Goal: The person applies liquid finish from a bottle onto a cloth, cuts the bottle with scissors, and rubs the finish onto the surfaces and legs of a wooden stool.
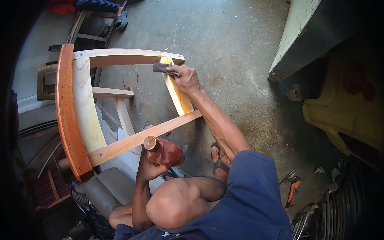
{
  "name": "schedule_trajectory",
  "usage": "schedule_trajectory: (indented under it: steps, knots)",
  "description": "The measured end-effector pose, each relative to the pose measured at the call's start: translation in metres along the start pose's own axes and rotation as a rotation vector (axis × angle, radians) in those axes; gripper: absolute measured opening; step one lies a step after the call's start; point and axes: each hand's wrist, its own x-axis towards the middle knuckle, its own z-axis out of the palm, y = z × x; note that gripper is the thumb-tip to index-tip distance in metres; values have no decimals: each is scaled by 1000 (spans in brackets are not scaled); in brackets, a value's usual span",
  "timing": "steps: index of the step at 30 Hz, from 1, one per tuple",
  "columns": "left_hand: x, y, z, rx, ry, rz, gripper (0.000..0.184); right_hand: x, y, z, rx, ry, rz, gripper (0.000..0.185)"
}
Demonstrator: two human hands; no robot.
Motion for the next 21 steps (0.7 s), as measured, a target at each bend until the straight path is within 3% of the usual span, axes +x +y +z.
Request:
schedule_trajectory:
  steps: [2, 4, 6, 7, 8, 9, 13, 16, 21]
  knots:
    - [-1, -3, 5, -15, 24, 48, 118, -69, -12, -28, 14, -24, -59, 38]
    - [-7, 3, 16, -235, 57, -39, 118, -141, -28, -78, -28, -236, 89, 36]
    - [-15, -3, 27, -228, 101, 2, 110, -182, -58, -114, 170, -292, 427, 30]
    - [-22, -13, 31, -221, 93, -70, 102, -195, -64, -119, 172, -291, 450, 30]
    - [-24, -24, 37, -217, 87, -121, 94, -200, -67, -124, 298, -95, 571, 29]
    - [-22, -25, 46, -147, 130, -28, 85, -200, -68, -130, 423, 102, 680, 28]
    - [-24, -14, 59, 4, 86, -99, 70, -180, -74, -141, 365, 121, 657, 34]
    - [-15, -5, 60, -37, 48, -105, 67, -162, -91, -141, 433, -10, 651, 37]
    - [-7, 7, 52, 165, -86, -190, 65, -143, -104, -142, 495, -191, 636, 37]
